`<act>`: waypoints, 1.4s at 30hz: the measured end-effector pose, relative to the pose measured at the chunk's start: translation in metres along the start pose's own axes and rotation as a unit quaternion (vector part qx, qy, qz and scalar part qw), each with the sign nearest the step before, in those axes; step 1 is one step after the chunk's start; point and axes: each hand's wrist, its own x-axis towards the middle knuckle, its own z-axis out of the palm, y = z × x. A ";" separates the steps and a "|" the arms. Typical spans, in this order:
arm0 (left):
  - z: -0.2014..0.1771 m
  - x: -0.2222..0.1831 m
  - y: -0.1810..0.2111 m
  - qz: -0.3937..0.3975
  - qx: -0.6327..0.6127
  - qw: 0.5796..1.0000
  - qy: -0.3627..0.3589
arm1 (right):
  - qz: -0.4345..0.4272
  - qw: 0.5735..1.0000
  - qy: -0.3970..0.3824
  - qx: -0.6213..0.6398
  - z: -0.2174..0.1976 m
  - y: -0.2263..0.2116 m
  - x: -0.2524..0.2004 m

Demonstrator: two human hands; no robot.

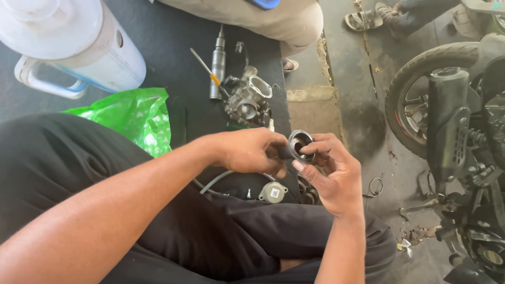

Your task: Dismantling and repairing a motorcycle carburetor using pliers and screwdrivers.

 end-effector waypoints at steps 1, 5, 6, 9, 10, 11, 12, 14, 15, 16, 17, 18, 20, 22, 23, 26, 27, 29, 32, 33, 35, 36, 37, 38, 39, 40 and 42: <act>0.003 0.003 -0.002 0.013 -0.086 0.996 0.011 | -0.013 0.999 -0.007 0.033 0.000 0.001 0.001; 0.008 0.009 -0.002 0.079 -0.130 0.985 0.077 | -0.014 0.987 -0.025 0.159 0.006 -0.012 0.003; 0.007 0.006 0.006 0.077 -0.130 0.986 0.077 | -0.013 0.987 -0.024 0.161 0.007 -0.015 0.004; 0.005 -0.003 0.028 0.077 0.040 0.979 0.182 | 0.000 0.969 -0.028 0.245 0.009 -0.015 0.005; 0.003 -0.007 0.035 0.026 0.131 0.975 0.177 | 0.009 0.970 -0.027 0.241 0.007 -0.010 0.004; 0.002 -0.010 0.043 -0.027 0.219 0.961 0.169 | 0.019 0.971 -0.026 0.236 0.006 -0.006 0.004; 0.004 -0.008 0.036 -0.028 0.218 0.960 0.173 | 0.018 0.971 -0.030 0.235 0.008 -0.003 0.003; 0.007 -0.004 0.024 0.051 0.288 0.933 0.211 | 0.026 0.987 -0.016 0.156 0.014 0.003 0.002; 0.007 -0.005 0.022 0.049 0.290 0.932 0.212 | 0.025 0.987 -0.018 0.157 0.015 0.005 0.004; 0.009 -0.005 0.021 0.067 0.292 0.926 0.228 | 0.029 0.989 -0.002 0.145 0.017 0.008 0.004; 0.011 -0.005 0.019 0.085 0.295 0.920 0.244 | 0.033 0.991 0.013 0.133 0.019 0.010 0.004; 0.011 -0.006 0.020 0.085 0.296 0.920 0.242 | 0.033 0.990 0.015 0.135 0.022 0.006 0.005; 0.011 -0.007 0.023 0.103 0.274 0.921 0.256 | 0.044 0.987 0.063 0.141 0.029 -0.004 0.010; 0.013 -0.008 0.026 0.100 0.268 0.918 0.276 | 0.063 0.987 0.079 0.125 0.031 -0.004 0.012; 0.015 -0.009 0.027 0.096 0.258 0.915 0.296 | 0.085 0.986 0.094 0.107 0.032 -0.004 0.012; 0.019 -0.009 0.025 0.122 0.259 0.899 0.332 | 0.115 0.984 0.060 0.121 0.026 0.015 0.009; 0.019 -0.009 0.026 0.121 0.256 0.900 0.330 | 0.118 0.984 0.061 0.120 0.024 0.015 0.007; 0.016 -0.009 0.028 0.091 0.300 0.903 0.295 | 0.078 0.988 0.023 0.134 0.021 0.016 0.007; 0.010 -0.012 0.045 -0.005 0.309 0.933 0.183 | 0.072 0.993 0.002 0.093 0.015 0.007 0.008; 0.008 -0.012 0.044 -0.005 0.307 0.934 0.182 | 0.074 0.993 0.002 0.093 0.011 0.008 0.007; 0.005 -0.011 0.043 -0.006 0.246 0.958 0.144 | 0.113 0.991 0.002 0.073 0.002 0.008 0.006; 0.001 -0.012 0.040 -0.005 0.245 0.958 0.146 | 0.112 0.991 0.001 0.071 -0.002 0.007 0.005; -0.003 -0.013 0.037 -0.060 0.276 0.951 0.126 | 0.127 0.988 0.019 0.084 -0.006 0.005 0.004; -0.009 -0.013 0.036 -0.115 0.309 0.938 0.106 | 0.139 0.985 0.039 0.099 -0.009 0.003 0.005; -0.012 -0.014 0.035 -0.112 0.312 0.937 0.108 | 0.135 0.985 0.040 0.098 -0.009 -0.004 0.000; -0.017 -0.015 0.036 -0.082 0.308 0.930 0.181 | 0.107 0.988 0.052 0.094 -0.008 -0.011 -0.003; -0.025 -0.017 0.041 -0.049 0.305 0.915 0.258 | 0.074 0.991 0.063 0.089 -0.006 -0.026 -0.008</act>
